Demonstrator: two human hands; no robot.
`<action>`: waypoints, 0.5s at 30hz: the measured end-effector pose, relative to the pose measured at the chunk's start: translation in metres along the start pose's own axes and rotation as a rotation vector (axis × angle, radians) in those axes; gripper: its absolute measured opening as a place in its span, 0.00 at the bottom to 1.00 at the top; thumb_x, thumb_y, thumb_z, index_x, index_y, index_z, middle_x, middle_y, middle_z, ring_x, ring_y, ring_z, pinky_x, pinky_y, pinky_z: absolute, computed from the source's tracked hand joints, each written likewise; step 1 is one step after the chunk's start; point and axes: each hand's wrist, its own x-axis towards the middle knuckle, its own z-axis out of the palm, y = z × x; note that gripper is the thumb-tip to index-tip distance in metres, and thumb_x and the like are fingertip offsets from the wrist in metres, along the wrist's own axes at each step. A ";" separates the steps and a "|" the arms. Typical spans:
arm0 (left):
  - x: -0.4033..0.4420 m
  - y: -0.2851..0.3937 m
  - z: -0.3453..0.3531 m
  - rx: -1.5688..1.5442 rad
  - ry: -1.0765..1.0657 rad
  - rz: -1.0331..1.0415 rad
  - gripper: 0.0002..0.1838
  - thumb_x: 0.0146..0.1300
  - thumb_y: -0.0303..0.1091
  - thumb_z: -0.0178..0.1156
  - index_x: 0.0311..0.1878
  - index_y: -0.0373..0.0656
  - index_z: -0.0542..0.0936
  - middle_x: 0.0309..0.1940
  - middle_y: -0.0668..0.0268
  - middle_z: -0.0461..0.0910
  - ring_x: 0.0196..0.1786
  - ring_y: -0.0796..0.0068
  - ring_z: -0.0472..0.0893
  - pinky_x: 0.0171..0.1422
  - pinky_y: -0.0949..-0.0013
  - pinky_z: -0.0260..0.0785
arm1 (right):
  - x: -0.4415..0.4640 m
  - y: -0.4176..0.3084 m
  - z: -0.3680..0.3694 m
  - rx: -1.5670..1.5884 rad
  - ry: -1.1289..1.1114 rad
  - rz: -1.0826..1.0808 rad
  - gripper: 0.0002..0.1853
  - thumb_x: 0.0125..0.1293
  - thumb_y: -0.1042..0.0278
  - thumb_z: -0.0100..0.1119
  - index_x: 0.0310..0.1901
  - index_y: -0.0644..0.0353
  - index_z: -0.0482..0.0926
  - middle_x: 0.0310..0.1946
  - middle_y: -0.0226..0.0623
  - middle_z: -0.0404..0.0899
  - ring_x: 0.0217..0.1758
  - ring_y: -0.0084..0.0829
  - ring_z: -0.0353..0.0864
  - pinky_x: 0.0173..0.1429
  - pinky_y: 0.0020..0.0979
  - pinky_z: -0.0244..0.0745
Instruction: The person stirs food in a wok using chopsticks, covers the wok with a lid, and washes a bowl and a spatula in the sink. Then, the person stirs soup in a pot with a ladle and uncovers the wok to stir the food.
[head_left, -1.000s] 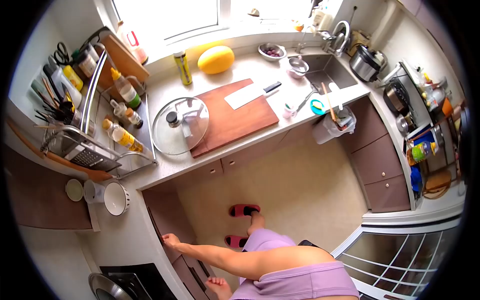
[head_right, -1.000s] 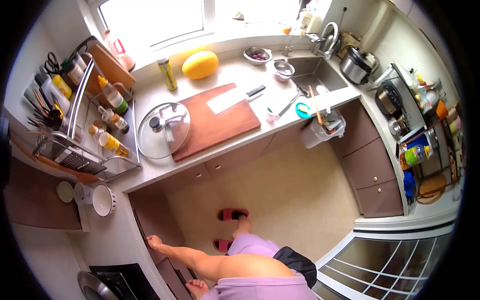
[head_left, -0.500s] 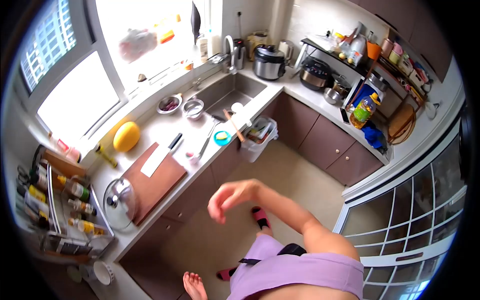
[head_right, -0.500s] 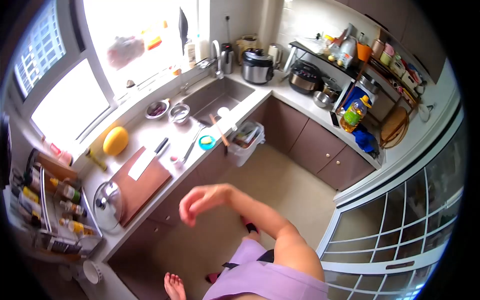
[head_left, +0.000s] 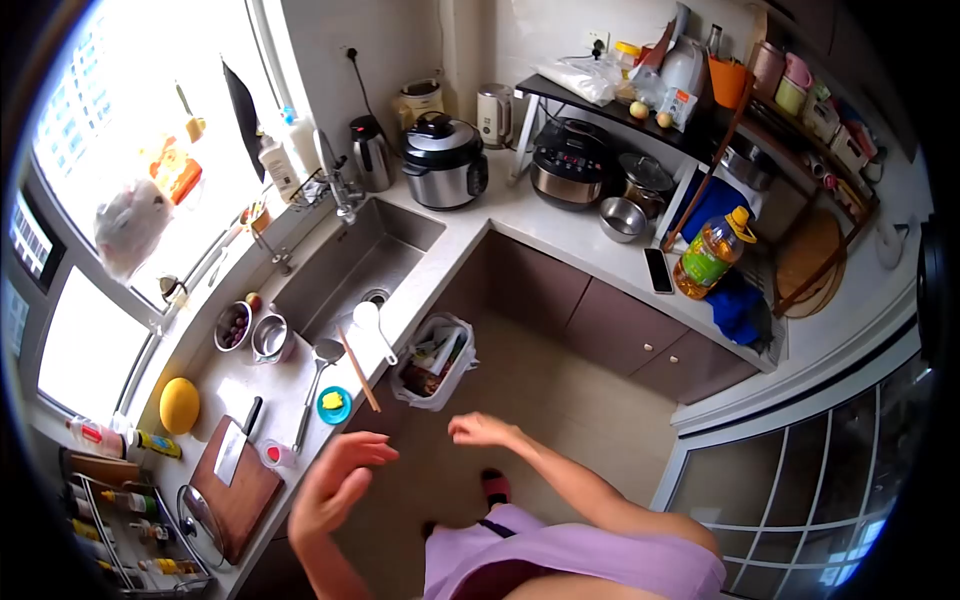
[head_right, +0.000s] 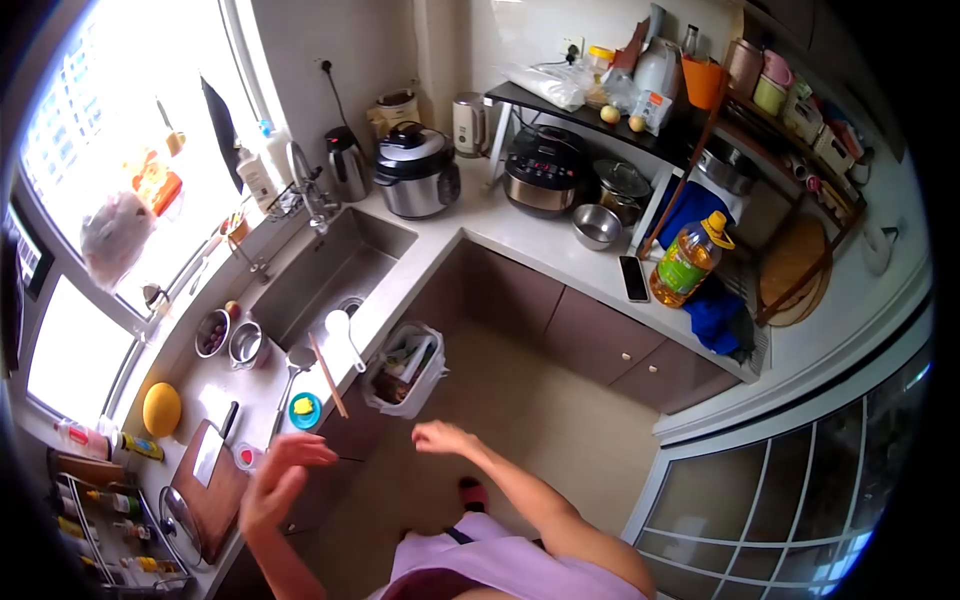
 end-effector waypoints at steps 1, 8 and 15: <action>0.015 0.023 -0.005 0.060 -0.054 0.145 0.20 0.65 0.34 0.54 0.56 0.32 0.68 0.48 0.56 0.77 0.52 0.68 0.76 0.60 0.68 0.63 | -0.025 -0.008 -0.002 0.116 -0.129 -0.044 0.16 0.63 0.59 0.54 0.47 0.60 0.75 0.40 0.42 0.80 0.45 0.37 0.80 0.49 0.36 0.75; 0.208 0.024 -0.093 -0.220 -0.808 0.911 0.34 0.60 0.53 0.60 0.59 0.36 0.67 0.37 0.50 0.79 0.35 0.54 0.81 0.41 0.55 0.74 | -0.113 -0.023 -0.029 0.600 -0.099 0.153 0.18 0.67 0.60 0.55 0.53 0.62 0.75 0.47 0.39 0.79 0.52 0.29 0.77 0.57 0.29 0.72; 0.386 -0.215 -0.178 0.537 0.361 -0.016 0.34 0.64 0.51 0.55 0.66 0.40 0.62 0.47 0.53 0.75 0.48 0.58 0.76 0.51 0.61 0.69 | -0.090 0.043 -0.105 0.726 0.244 0.371 0.14 0.70 0.68 0.50 0.54 0.64 0.73 0.48 0.37 0.78 0.52 0.25 0.77 0.59 0.29 0.71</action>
